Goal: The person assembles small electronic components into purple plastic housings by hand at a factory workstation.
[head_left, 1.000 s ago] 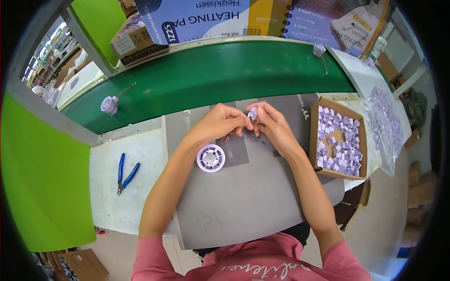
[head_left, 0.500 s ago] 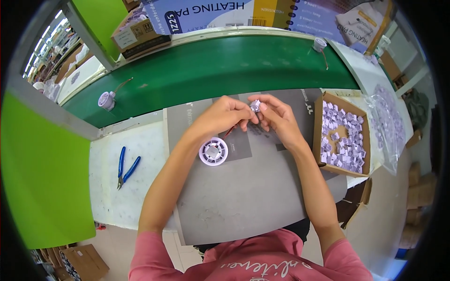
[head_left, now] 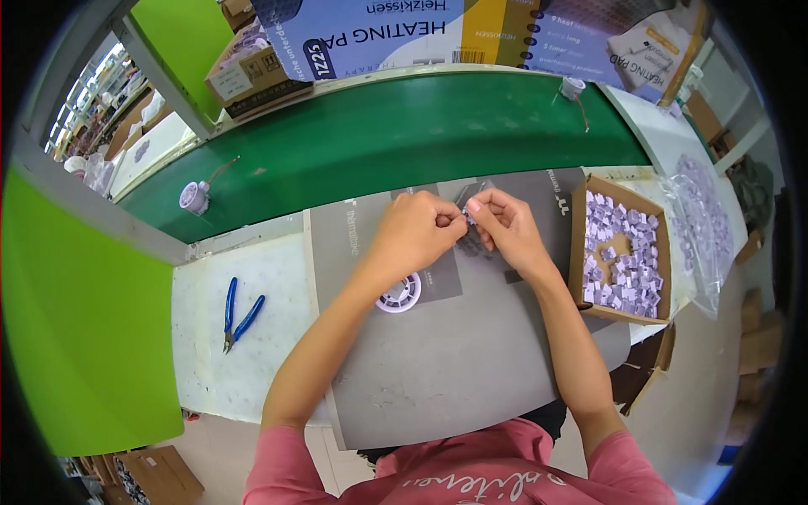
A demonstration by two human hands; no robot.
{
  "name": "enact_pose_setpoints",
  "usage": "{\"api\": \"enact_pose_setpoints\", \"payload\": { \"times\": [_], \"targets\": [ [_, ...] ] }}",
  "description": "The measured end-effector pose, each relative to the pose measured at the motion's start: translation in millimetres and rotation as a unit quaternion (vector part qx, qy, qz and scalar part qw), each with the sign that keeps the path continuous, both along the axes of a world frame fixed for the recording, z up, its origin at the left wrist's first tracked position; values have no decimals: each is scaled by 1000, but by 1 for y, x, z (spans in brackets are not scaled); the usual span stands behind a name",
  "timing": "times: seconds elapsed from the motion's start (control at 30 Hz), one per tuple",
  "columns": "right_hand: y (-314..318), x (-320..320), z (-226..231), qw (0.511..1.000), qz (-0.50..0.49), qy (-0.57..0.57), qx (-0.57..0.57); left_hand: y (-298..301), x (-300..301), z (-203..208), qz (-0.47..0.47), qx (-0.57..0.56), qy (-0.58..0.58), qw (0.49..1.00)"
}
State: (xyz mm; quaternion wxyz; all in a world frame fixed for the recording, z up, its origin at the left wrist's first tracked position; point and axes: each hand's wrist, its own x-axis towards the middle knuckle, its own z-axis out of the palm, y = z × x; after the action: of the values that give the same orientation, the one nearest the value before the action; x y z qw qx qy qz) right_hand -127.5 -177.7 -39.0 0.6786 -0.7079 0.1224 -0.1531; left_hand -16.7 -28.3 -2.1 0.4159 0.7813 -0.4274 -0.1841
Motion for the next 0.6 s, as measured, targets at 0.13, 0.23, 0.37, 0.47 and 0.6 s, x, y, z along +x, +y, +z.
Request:
{"api": "enact_pose_setpoints", "payload": {
  "times": [0.13, 0.23, 0.37, 0.47, 0.6],
  "targets": [
    [1, 1, -1, 1000, 6, -27, 0, -1, 4, -1, -27, 13, 81, 996],
    [4, 2, -2, 997, 19, -78, 14, 2, 10, 3, -46, 21, 188, 981],
    [3, 0, -1, 996, 35, -71, 34, 4, 18, -1, -93, -25, 266, 959],
    [3, -1, -1, 998, 36, -43, 41, 5, 14, 5, -89, 10, 240, 967],
    [8, -3, 6, 999, 3, -2, 34, 8, 5, 11, -76, 69, 117, 988]
  ]
}}
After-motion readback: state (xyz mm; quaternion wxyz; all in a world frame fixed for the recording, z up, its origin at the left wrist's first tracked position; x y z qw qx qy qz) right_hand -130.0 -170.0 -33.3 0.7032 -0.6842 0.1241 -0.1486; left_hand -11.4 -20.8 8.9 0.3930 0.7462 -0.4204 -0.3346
